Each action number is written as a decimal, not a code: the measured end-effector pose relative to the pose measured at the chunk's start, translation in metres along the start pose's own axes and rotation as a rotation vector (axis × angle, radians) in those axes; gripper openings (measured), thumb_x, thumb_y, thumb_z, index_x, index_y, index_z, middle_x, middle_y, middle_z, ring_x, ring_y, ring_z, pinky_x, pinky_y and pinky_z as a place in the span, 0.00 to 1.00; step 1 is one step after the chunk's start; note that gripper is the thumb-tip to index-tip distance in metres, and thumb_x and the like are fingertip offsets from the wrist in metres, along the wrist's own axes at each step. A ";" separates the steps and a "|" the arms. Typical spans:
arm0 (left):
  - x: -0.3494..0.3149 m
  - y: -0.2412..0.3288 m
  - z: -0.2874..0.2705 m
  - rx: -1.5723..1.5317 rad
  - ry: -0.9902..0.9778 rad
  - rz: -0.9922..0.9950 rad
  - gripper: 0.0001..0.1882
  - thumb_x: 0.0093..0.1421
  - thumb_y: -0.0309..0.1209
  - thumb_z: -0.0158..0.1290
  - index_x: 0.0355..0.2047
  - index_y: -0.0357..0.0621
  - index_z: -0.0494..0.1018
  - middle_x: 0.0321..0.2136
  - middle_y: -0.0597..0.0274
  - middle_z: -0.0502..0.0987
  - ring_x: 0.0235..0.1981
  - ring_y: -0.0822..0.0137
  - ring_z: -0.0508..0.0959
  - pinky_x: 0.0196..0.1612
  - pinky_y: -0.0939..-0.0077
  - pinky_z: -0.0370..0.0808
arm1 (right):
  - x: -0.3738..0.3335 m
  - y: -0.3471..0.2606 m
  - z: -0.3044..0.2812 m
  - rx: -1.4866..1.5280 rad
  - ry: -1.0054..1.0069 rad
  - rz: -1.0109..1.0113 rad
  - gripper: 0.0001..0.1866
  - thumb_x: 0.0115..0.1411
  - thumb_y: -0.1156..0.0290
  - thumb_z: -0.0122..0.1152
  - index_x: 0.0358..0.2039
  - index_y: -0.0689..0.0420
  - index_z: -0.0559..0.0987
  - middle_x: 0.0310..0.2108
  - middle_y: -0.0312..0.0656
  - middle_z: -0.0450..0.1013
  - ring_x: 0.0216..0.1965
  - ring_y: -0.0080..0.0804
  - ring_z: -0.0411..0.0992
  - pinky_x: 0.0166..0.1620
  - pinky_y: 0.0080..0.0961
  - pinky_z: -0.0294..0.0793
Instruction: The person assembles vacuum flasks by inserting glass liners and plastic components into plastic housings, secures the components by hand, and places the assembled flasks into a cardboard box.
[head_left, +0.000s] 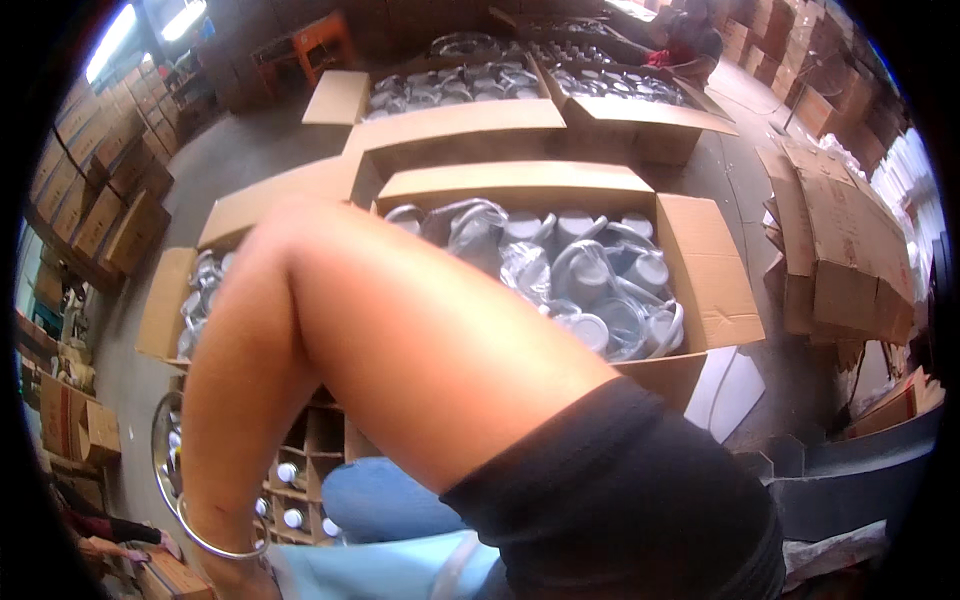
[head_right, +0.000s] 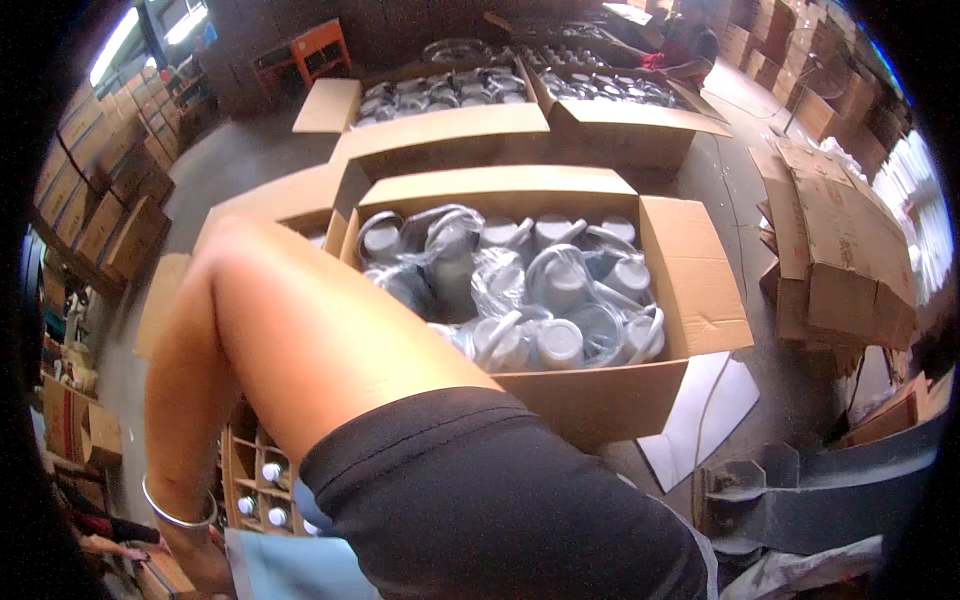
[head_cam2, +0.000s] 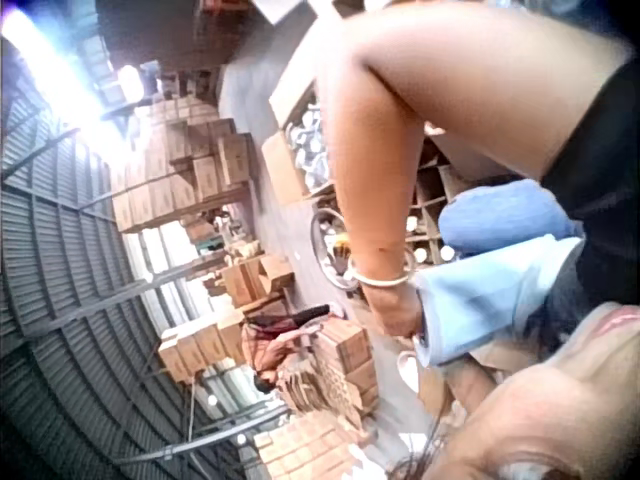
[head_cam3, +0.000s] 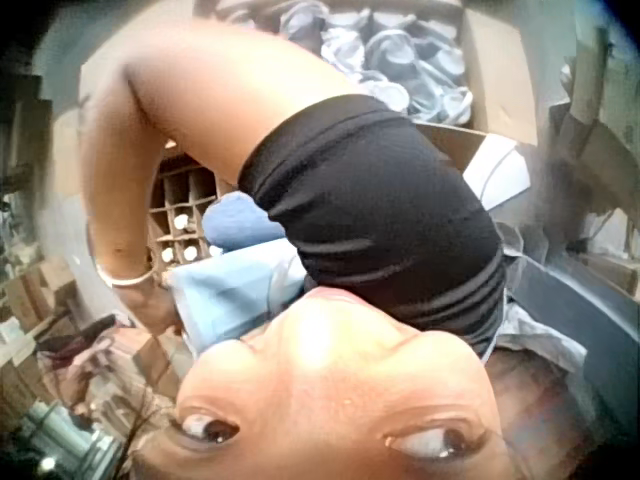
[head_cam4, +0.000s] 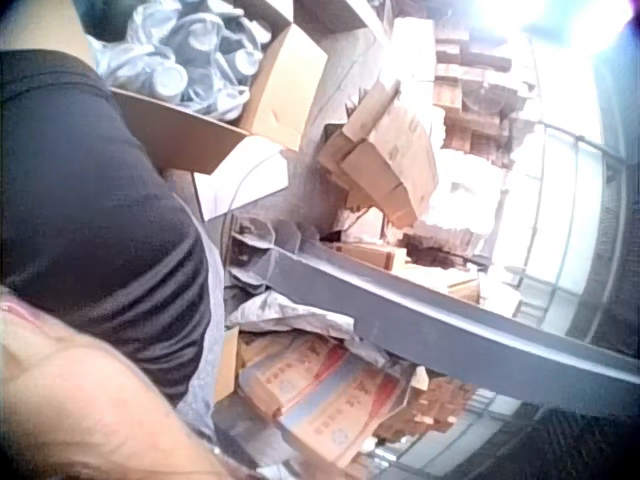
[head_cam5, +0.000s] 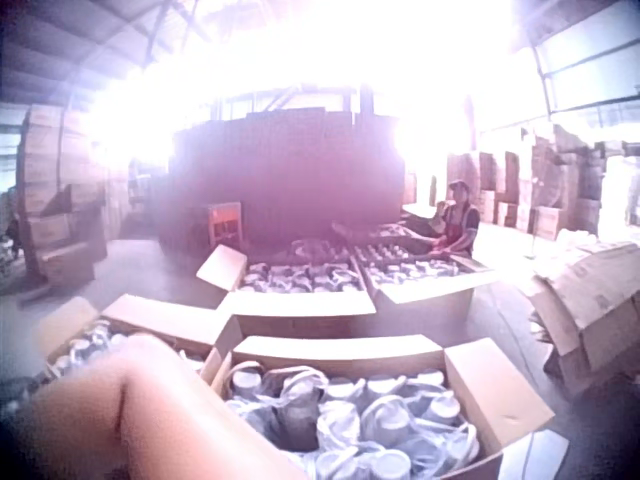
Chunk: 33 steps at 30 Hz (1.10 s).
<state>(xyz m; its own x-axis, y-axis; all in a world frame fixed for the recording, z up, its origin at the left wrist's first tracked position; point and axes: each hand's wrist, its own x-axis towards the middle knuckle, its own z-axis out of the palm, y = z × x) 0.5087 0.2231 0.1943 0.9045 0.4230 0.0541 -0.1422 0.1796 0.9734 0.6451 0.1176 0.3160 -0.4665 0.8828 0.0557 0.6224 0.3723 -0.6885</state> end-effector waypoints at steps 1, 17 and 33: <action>-0.010 0.011 -0.007 -0.066 0.003 0.001 0.31 0.52 0.31 0.52 0.56 0.35 0.61 0.56 0.46 0.70 0.57 0.54 0.70 0.58 0.58 0.72 | 0.006 -0.005 0.003 0.008 0.008 -0.020 0.18 0.59 0.57 0.59 0.36 0.61 0.82 0.33 0.44 0.79 0.34 0.33 0.76 0.39 0.29 0.75; -0.131 0.048 -0.071 -0.773 -0.029 -0.076 0.35 0.45 0.22 0.59 0.55 0.42 0.60 0.57 0.46 0.68 0.62 0.47 0.65 0.62 0.45 0.68 | -0.029 0.107 0.075 -0.568 -0.184 0.490 0.25 0.51 0.52 0.68 0.44 0.56 0.80 0.40 0.52 0.77 0.43 0.48 0.76 0.42 0.44 0.76; -0.048 0.033 -0.061 -0.661 0.093 -0.150 0.29 0.57 0.32 0.47 0.58 0.36 0.58 0.51 0.42 0.71 0.50 0.51 0.77 0.54 0.61 0.76 | 0.069 0.231 0.010 -0.147 0.591 0.566 0.10 0.62 0.78 0.54 0.42 0.64 0.80 0.38 0.41 0.80 0.35 0.31 0.79 0.42 0.25 0.80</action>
<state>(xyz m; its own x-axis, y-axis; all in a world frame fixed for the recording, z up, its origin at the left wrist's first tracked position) 0.4365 0.2632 0.2102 0.8994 0.4206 -0.1192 -0.2603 0.7343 0.6270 0.7505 0.2615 0.1538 0.3235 0.9374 0.1285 0.7587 -0.1759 -0.6272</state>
